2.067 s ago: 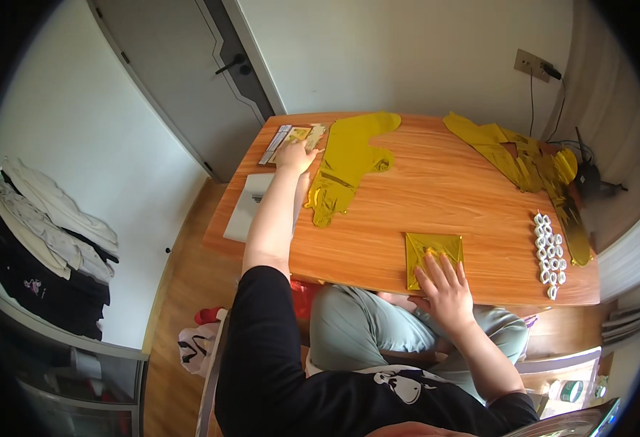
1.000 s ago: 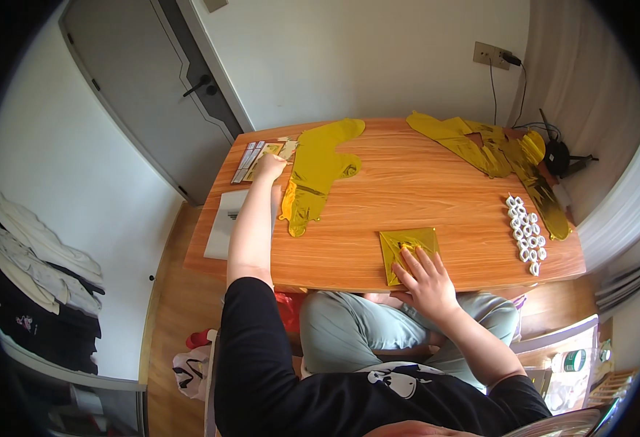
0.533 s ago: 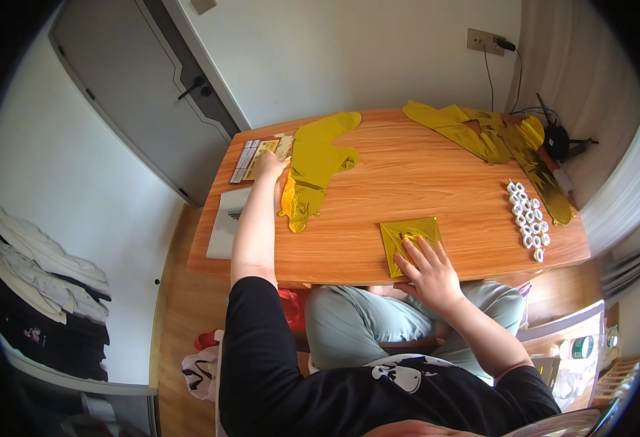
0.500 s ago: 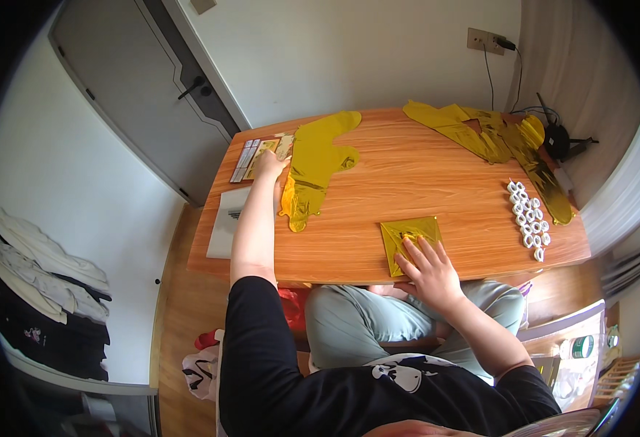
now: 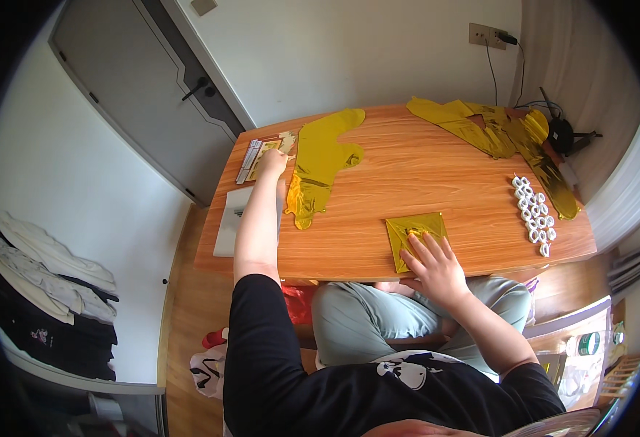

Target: Folding gold foil pouches and attaching them to cardboard display cards.

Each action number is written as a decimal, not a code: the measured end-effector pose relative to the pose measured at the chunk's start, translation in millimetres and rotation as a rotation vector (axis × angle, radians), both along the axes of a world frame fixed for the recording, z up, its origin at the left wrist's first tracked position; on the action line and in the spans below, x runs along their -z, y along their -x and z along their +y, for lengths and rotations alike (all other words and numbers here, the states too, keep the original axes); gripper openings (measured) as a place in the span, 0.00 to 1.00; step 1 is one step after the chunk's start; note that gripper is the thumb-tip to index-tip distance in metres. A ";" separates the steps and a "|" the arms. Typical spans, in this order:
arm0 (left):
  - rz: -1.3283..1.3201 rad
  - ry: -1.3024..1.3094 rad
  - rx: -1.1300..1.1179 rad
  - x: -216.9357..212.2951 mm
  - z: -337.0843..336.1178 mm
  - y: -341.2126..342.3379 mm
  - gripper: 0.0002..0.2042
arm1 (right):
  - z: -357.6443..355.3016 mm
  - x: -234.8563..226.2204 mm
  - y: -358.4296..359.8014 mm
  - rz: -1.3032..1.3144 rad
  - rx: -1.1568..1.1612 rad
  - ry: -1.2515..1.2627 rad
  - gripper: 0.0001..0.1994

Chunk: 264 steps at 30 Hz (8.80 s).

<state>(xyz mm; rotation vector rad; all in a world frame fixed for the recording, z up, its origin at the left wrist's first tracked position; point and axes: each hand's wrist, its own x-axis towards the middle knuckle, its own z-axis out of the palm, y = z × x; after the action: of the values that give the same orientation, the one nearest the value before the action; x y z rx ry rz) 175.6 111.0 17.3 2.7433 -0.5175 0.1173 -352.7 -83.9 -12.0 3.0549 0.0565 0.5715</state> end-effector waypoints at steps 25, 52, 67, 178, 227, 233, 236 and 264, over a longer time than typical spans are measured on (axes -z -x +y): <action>0.694 0.661 0.275 -80.3 17.9 236.7 0.19 | -64.9 -3.0 70.6 -0.076 -0.248 -0.059 0.19; 1.048 0.701 0.358 -11.2 -72.0 345.5 0.12 | -66.2 0.9 -30.2 -0.302 -0.216 -2.527 0.18; 1.533 0.934 0.515 -4.4 -65.1 322.0 0.14 | -63.8 -12.7 -25.0 -0.361 -0.098 -2.659 0.16; -0.055 0.585 0.640 9.3 64.5 437.3 0.05 | -148.8 -59.7 28.2 -0.255 0.615 -2.025 0.09; -0.027 -0.156 1.135 11.9 -115.5 348.2 0.43 | -84.8 -4.4 -8.6 0.151 0.202 -0.273 0.34; -0.072 -0.288 1.164 12.4 -112.5 345.5 0.44 | -91.8 -7.9 -5.0 0.211 0.178 -0.169 0.38; -0.091 -0.314 1.173 13.2 -112.6 343.4 0.44 | -99.8 -4.6 -3.1 0.182 0.119 -0.212 0.40; -0.030 -0.209 1.447 -0.8 -125.0 327.5 0.42 | -168.2 -27.9 1.9 0.431 -0.191 -0.435 0.77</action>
<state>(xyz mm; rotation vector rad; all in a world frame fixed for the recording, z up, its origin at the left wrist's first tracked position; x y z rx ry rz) -151.9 -14.0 18.0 1.8616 -2.3621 -0.2650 -354.6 -252.1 15.9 3.5638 0.2702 -0.1038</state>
